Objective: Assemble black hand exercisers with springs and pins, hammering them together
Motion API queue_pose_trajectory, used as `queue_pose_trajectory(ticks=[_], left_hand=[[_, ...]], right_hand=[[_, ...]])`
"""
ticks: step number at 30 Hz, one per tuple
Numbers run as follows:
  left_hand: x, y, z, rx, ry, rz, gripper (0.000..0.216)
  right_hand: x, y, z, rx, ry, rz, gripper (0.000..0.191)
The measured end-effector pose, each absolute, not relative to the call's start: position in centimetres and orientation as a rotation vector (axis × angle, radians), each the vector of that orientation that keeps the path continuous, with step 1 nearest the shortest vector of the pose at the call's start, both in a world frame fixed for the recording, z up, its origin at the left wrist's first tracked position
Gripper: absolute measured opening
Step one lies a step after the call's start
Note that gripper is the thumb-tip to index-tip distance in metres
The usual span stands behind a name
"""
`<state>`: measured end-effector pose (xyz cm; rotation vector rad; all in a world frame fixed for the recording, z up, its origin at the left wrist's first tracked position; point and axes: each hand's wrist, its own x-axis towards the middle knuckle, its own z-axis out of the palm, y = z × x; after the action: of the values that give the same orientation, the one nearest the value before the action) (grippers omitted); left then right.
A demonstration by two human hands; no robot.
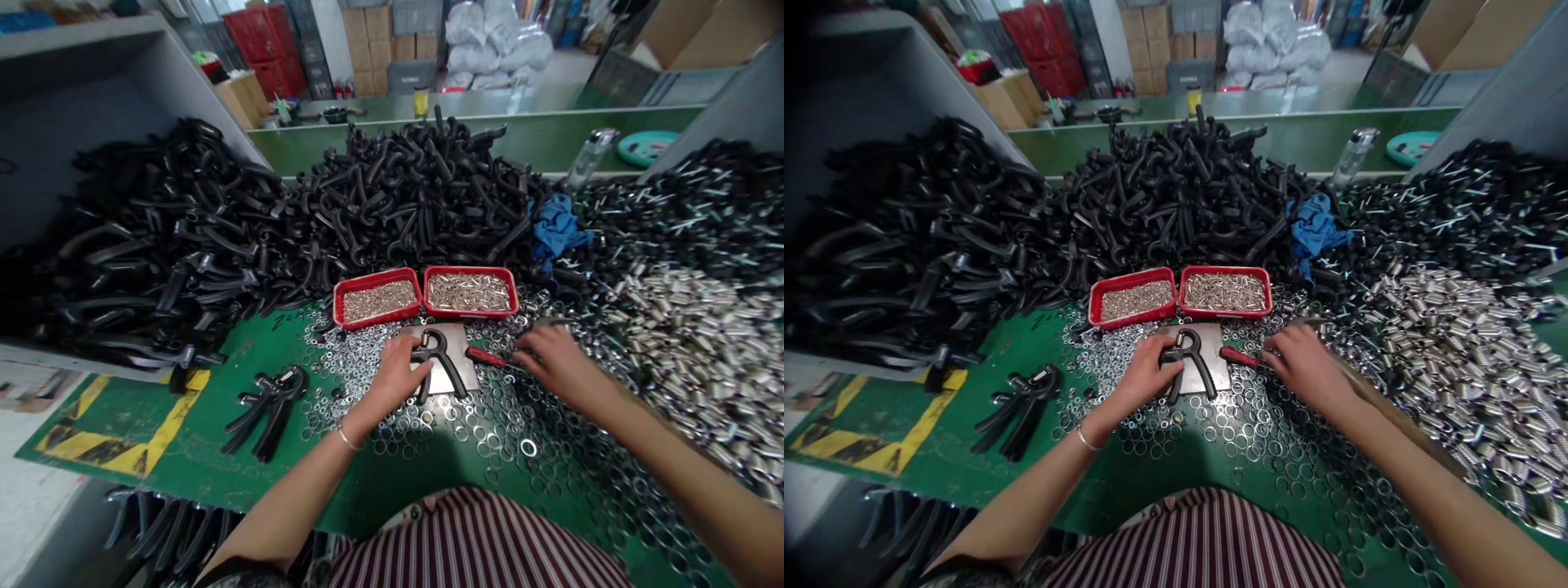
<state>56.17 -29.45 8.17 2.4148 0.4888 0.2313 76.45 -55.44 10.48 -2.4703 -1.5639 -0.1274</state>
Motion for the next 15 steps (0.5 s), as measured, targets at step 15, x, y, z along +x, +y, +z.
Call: queue_pose_trajectory(ticks=[15], left_hand=[[56.4,-28.8,6.6,2.312,0.417,0.292,0.041]], right_hand=[[73.4,-46.5,11.4,-1.84,-0.815,0.547,0.029]])
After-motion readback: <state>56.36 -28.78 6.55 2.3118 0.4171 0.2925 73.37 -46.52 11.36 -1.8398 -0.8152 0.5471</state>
